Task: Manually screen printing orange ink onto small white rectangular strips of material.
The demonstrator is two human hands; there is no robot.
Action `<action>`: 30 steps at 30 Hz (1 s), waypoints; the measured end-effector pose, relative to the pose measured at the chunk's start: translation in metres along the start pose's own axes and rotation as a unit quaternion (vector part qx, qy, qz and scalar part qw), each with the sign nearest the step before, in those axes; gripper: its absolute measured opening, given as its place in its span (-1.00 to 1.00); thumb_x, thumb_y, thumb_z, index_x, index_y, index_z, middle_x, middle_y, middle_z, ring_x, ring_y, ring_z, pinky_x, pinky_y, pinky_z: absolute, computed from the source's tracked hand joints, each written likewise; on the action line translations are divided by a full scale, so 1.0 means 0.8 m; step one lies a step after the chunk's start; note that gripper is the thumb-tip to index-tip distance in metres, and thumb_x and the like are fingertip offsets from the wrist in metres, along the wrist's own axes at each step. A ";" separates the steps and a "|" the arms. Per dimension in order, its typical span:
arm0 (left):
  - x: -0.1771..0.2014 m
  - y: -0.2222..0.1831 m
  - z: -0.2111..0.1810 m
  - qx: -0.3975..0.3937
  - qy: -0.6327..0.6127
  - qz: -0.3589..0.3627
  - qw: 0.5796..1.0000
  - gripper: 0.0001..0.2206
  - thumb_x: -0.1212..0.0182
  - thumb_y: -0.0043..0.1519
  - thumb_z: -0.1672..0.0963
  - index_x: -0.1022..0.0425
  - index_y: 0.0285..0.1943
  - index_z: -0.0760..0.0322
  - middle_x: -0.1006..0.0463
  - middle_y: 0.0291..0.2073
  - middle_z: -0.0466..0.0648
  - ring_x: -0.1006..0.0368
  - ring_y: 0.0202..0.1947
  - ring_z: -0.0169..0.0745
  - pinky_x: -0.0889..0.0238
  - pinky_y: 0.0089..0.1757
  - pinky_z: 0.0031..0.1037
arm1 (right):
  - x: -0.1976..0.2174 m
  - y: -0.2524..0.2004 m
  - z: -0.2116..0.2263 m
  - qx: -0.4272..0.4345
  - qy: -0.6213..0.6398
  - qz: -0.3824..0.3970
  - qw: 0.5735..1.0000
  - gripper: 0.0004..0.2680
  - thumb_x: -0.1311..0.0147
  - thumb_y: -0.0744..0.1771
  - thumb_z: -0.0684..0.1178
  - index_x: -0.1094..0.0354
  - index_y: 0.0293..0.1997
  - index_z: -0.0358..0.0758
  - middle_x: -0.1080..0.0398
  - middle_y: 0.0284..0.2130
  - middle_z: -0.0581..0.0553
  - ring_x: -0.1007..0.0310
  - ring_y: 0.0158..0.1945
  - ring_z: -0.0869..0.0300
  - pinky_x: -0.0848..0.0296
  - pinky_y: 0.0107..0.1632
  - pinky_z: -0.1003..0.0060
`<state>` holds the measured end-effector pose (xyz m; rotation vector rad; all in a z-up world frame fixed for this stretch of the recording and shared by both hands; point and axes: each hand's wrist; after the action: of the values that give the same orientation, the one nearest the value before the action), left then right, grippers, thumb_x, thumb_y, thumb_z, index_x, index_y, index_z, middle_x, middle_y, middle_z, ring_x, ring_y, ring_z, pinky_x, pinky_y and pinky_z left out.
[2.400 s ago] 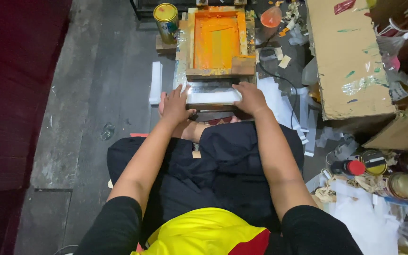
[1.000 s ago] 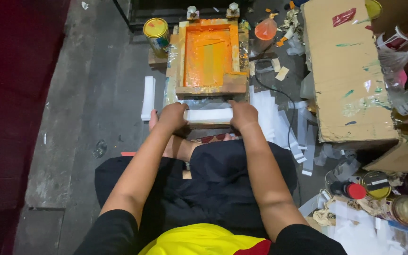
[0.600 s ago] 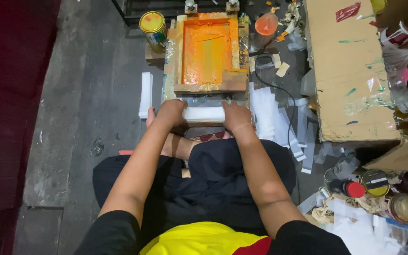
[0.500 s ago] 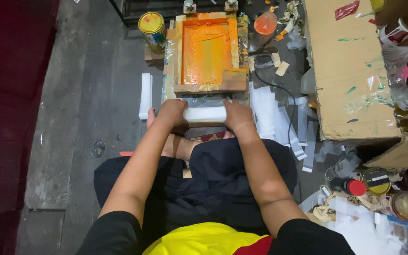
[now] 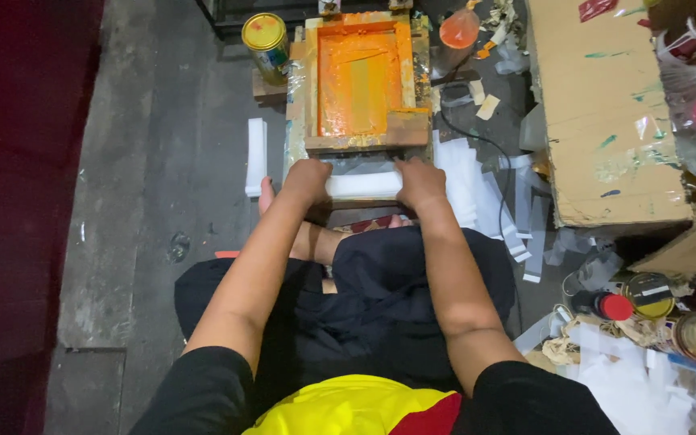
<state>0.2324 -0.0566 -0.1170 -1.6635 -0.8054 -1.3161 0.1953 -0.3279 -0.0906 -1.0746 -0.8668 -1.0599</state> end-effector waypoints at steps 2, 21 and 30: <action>0.017 -0.009 -0.003 0.012 -0.005 0.015 1.000 -0.54 -0.47 -0.08 0.04 -0.63 0.02 0.20 -0.66 -0.25 0.10 -0.62 -0.14 0.21 -0.48 -0.09 -0.05 | -0.001 0.008 -0.002 0.007 -0.010 0.003 1.000 -0.53 -0.30 0.19 -0.11 -0.42 0.28 -0.04 -0.47 -0.02 -0.28 -0.50 0.05 -0.28 -0.45 0.04 -0.32; 0.050 -0.055 -0.002 0.032 -0.114 0.021 0.993 -0.62 -0.34 0.18 0.03 -0.51 0.14 0.19 -0.67 -0.07 0.13 -0.56 0.03 0.28 -0.39 0.04 0.03 | 0.021 -0.003 -0.013 0.027 0.025 0.003 0.999 -0.63 -0.37 0.22 -0.07 -0.52 0.15 -0.10 -0.54 -0.10 -0.26 -0.52 0.07 -0.22 -0.48 0.08 -0.23; 0.024 -0.078 -0.010 0.035 -0.236 -0.132 0.962 -0.60 -0.50 0.04 0.08 -0.57 0.06 0.15 -0.63 -0.05 0.05 -0.53 0.04 0.18 -0.35 0.08 -0.10 | 0.044 -0.011 -0.019 0.056 0.058 0.001 0.997 -0.64 -0.36 0.22 -0.09 -0.52 0.14 -0.09 -0.53 -0.04 -0.24 -0.48 0.12 -0.22 -0.46 0.14 -0.17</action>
<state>0.1792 -0.0369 -0.0841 -1.8889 -1.3798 -1.0530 0.1974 -0.3523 -0.0597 -0.9122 -0.8209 -1.0494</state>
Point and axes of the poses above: each hand's wrist, its own y-axis towards the middle knuckle, its own x-axis out of the back of the hand, z = x × y
